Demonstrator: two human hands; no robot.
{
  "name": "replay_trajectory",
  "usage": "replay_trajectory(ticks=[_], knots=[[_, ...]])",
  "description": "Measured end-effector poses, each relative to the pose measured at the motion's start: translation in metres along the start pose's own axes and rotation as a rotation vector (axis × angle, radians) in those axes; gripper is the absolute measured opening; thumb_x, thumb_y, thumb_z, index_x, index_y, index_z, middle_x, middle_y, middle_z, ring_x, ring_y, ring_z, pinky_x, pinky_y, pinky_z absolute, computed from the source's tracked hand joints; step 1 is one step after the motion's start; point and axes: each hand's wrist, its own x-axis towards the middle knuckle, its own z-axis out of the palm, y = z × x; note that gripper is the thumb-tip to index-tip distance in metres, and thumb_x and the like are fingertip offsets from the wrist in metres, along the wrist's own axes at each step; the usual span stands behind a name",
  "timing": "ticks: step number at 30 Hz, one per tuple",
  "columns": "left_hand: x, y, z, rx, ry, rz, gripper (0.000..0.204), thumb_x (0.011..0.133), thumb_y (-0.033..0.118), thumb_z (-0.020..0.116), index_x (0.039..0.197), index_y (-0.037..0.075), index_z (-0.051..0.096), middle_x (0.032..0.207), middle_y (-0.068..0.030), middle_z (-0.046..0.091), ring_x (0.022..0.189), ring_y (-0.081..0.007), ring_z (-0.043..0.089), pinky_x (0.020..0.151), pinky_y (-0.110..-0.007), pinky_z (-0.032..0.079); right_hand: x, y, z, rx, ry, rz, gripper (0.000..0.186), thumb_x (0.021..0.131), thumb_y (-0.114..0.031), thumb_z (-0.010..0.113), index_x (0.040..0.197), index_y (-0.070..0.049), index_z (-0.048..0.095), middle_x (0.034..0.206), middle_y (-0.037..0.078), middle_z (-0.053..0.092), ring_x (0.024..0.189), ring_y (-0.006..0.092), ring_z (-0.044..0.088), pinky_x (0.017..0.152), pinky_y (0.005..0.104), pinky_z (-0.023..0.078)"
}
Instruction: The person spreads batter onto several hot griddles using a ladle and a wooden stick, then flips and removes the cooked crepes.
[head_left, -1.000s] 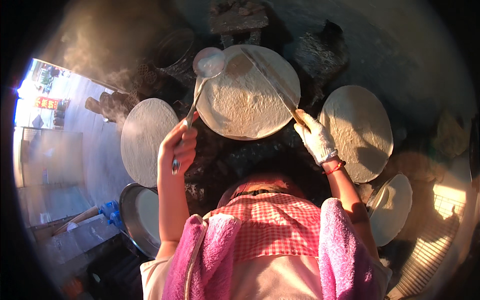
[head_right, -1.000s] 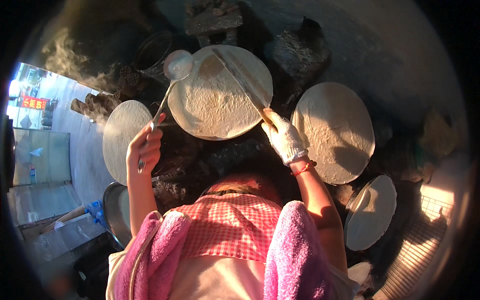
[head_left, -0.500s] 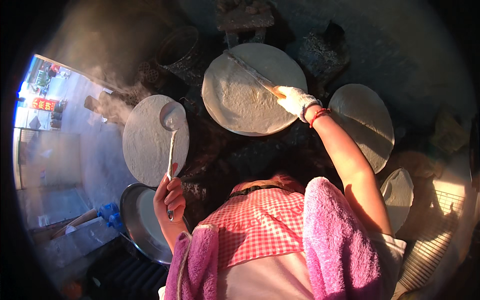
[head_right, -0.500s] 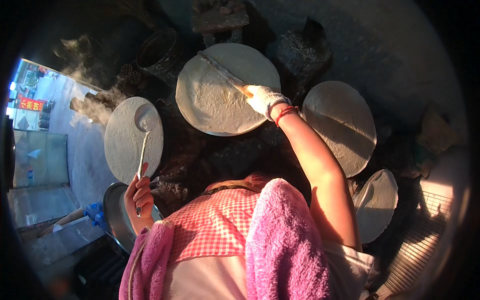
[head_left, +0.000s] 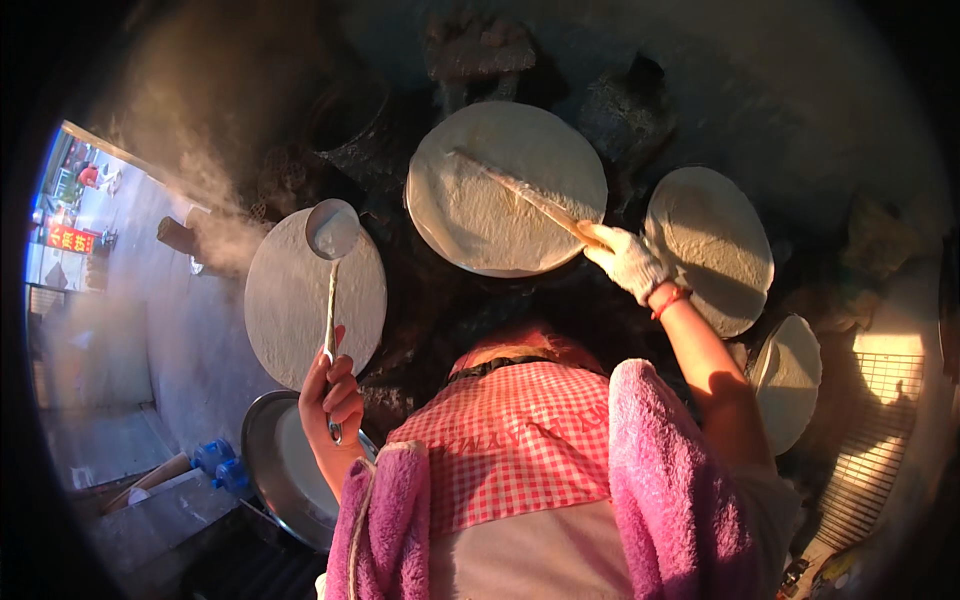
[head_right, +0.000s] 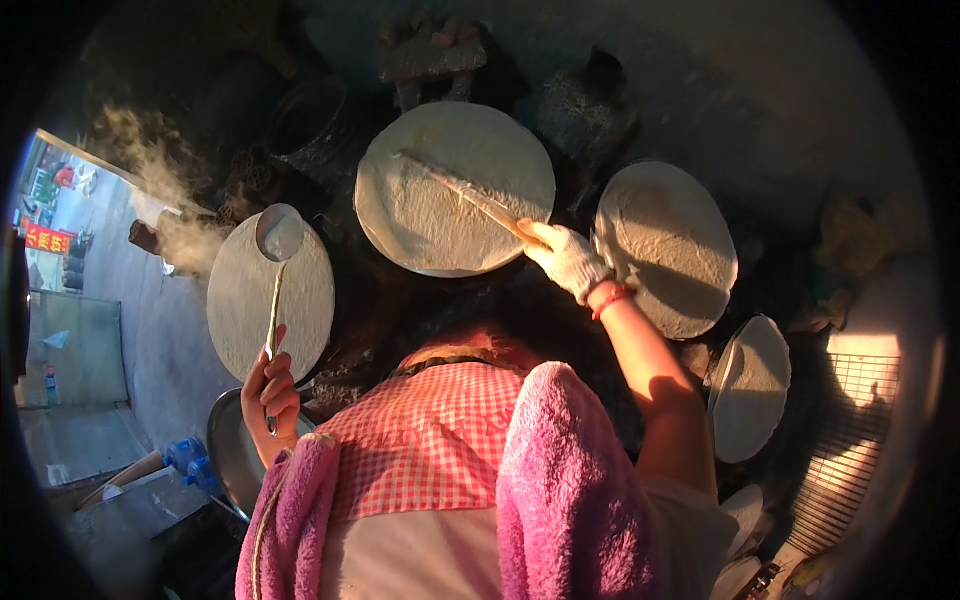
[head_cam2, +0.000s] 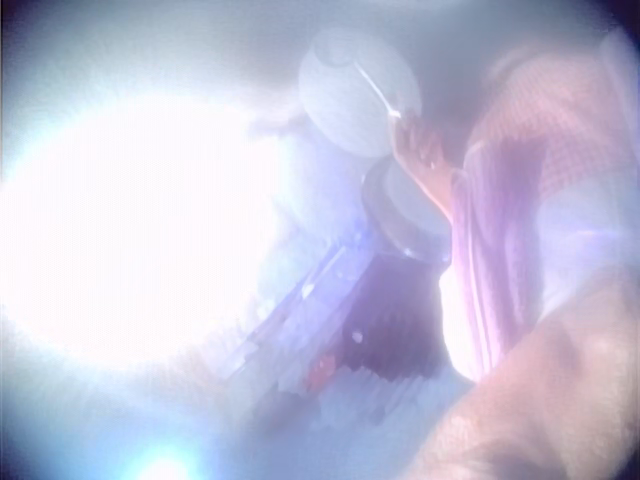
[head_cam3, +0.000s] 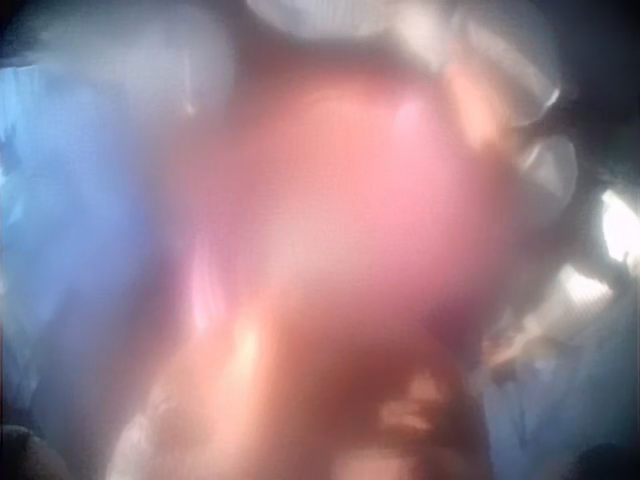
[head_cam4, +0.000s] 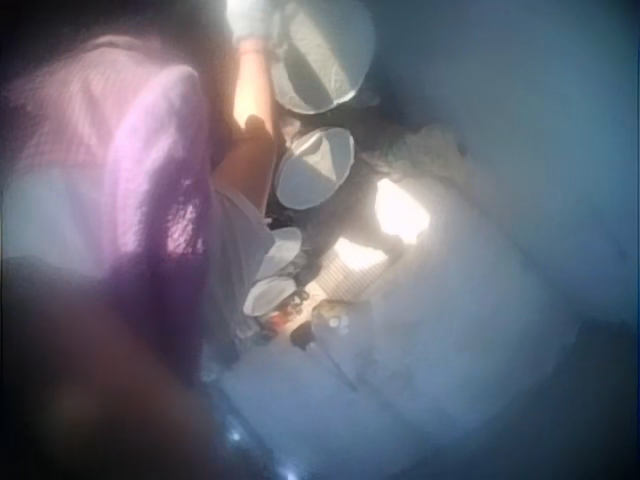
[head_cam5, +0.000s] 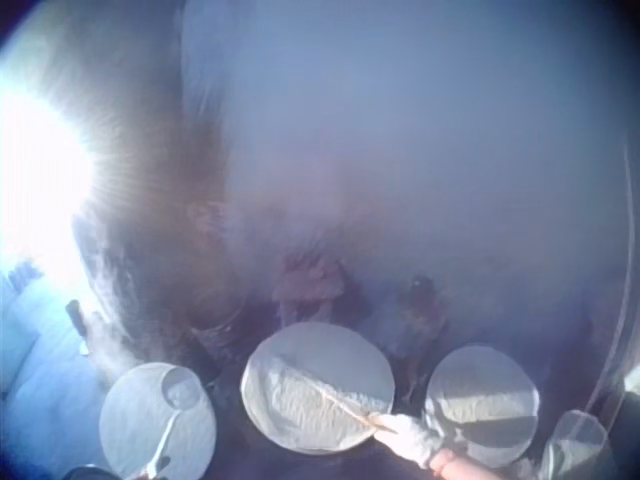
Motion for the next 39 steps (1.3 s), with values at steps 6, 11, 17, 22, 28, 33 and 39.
replay_trajectory(ticks=[6,11,17,22,28,33,39], knots=[[0.011,0.006,0.001,-0.023,-0.086,-0.095,0.052,0.11,0.014,0.029,0.158,-0.001,0.012,0.09,-0.005,0.039,0.054,-0.0085,0.036,0.041,-0.024,0.035,0.035,-0.017,0.028,0.071,-0.093,0.327,0.045,0.095,-0.024,0.063,0.137,-0.01,0.059,0.122,0.018,0.069,0.111,0.0333,0.067,0.095,0.0378,0.051],[0.013,0.014,-0.002,-0.031,-0.043,-0.122,0.052,0.11,0.014,0.03,0.157,-0.002,0.015,0.089,-0.0044,0.038,0.053,-0.008,0.036,0.041,-0.024,0.035,0.045,-0.048,0.037,-0.015,-0.243,0.222,0.044,0.092,-0.022,0.062,0.135,-0.01,0.059,0.118,0.021,0.068,0.109,0.0371,0.066,0.094,0.0412,0.052],[0.026,0.024,-0.004,0.048,-0.026,-0.198,0.051,0.11,0.013,0.033,0.156,-0.002,0.019,0.087,-0.0028,0.037,0.052,-0.0068,0.033,0.04,-0.024,0.031,0.02,-0.049,0.004,-0.272,-0.261,0.471,0.044,0.094,-0.02,0.062,0.135,-0.006,0.057,0.116,0.025,0.067,0.105,0.0415,0.065,0.09,0.0436,0.052],[0.031,0.028,-0.005,0.127,-0.018,-0.305,0.051,0.111,0.015,0.035,0.156,-0.003,0.02,0.084,-0.0012,0.035,0.052,-0.0066,0.029,0.042,-0.024,0.029,0.015,-0.09,0.048,0.195,-0.154,0.501,0.04,0.096,-0.023,0.062,0.134,-0.009,0.059,0.12,0.012,0.07,0.103,0.0278,0.068,0.093,0.0383,0.051],[0.039,0.007,0.024,0.264,-0.075,-0.382,0.052,0.111,0.014,0.037,0.156,-0.003,0.019,0.083,-0.0014,0.033,0.052,-0.0062,0.029,0.042,-0.024,0.03,-0.13,-0.083,0.037,-0.007,-0.041,0.344,0.044,0.094,-0.029,0.067,0.136,-0.017,0.06,0.107,0.013,0.073,0.092,0.0329,0.07,0.082,0.0422,0.052],[0.033,-0.033,0.066,0.211,-0.13,-0.52,0.052,0.112,0.016,0.032,0.158,0.0,0.015,0.082,-0.0018,0.033,0.052,-0.0074,0.03,0.042,-0.024,0.031,-0.266,-0.069,-0.008,0.267,0.403,0.825,0.035,0.09,-0.027,0.072,0.115,-0.003,0.067,0.091,0.012,0.072,0.081,0.0227,0.068,0.075,0.0367,0.052],[0.029,-0.128,0.102,0.03,-0.097,-0.624,0.054,0.112,0.018,0.028,0.159,0.0,0.008,0.081,-0.0039,0.034,0.051,-0.0092,0.032,0.042,-0.026,0.035,-0.331,0.021,-0.095,0.586,0.964,0.981,0.025,0.09,-0.025,0.071,0.097,-0.002,0.065,0.075,0.004,0.061,0.071,0.0148,0.056,0.067,0.0307,0.048]])
